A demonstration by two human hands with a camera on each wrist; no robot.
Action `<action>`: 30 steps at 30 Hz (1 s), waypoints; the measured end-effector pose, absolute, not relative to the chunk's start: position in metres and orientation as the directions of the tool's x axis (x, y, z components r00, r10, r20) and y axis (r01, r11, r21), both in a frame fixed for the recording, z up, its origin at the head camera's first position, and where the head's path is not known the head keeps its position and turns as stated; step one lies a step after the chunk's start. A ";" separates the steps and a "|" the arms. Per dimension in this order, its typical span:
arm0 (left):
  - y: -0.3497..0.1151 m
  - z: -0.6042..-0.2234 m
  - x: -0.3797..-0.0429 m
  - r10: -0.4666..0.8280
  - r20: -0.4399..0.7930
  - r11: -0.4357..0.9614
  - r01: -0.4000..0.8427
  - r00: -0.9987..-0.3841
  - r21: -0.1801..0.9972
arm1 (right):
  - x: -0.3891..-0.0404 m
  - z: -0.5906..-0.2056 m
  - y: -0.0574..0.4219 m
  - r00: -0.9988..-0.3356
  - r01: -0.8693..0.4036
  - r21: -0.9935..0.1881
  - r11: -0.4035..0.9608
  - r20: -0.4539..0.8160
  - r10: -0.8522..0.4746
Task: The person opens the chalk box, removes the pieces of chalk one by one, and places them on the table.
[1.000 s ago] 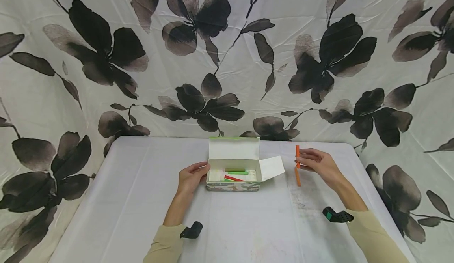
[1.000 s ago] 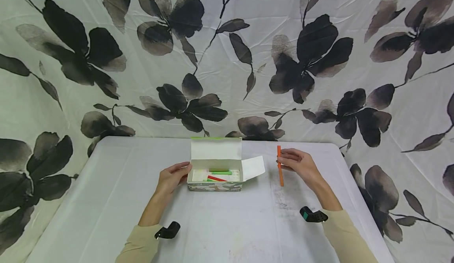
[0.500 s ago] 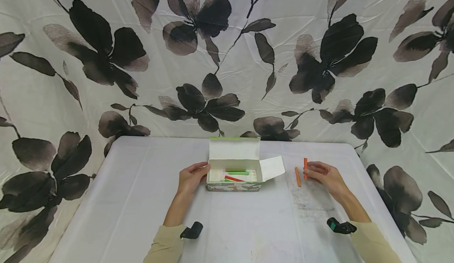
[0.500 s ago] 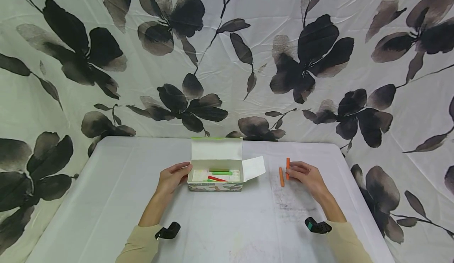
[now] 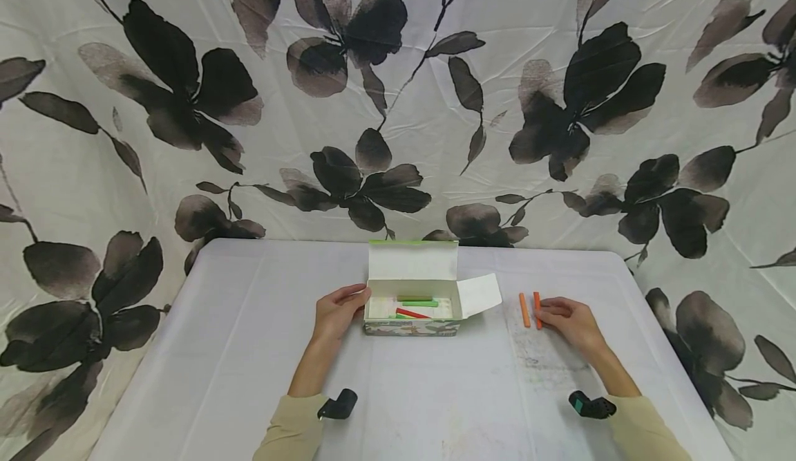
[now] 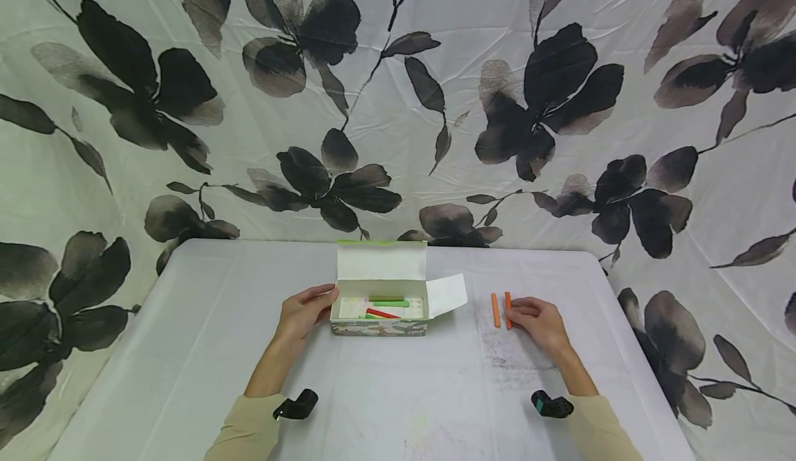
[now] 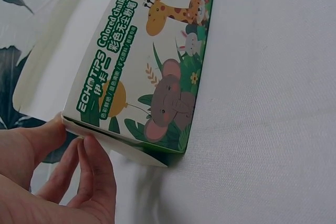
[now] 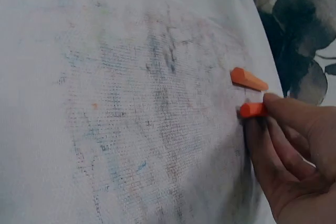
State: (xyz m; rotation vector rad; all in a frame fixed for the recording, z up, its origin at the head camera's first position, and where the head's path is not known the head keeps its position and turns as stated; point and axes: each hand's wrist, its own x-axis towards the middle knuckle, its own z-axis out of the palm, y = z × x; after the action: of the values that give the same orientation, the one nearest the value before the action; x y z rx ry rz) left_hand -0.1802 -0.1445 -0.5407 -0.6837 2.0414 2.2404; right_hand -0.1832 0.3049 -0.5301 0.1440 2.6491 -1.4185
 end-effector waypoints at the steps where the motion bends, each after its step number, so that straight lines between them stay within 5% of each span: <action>1: -0.143 -0.534 -0.177 -0.260 -0.346 -0.141 -0.319 -0.902 0.937 | -0.183 -0.529 0.303 -0.991 0.121 -0.805 0.581 -0.133 0.022; 9: -0.138 -0.517 -0.170 -0.261 -0.342 -0.127 -0.319 -0.903 0.939 | -0.183 -0.524 0.293 -0.999 0.031 -0.686 0.727 -0.015 0.029; 30: -0.137 -0.511 -0.170 -0.273 -0.351 -0.119 -0.331 -0.896 0.936 | -0.203 -0.470 0.276 -0.993 -0.116 -0.750 0.651 0.077 -0.088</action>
State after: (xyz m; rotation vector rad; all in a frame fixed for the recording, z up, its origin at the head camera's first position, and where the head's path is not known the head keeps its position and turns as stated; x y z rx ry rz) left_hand -0.1698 -0.1367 -0.5115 -0.7058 2.0577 2.2095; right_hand -0.2031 0.2761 -0.4700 -0.1778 2.8848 -1.3153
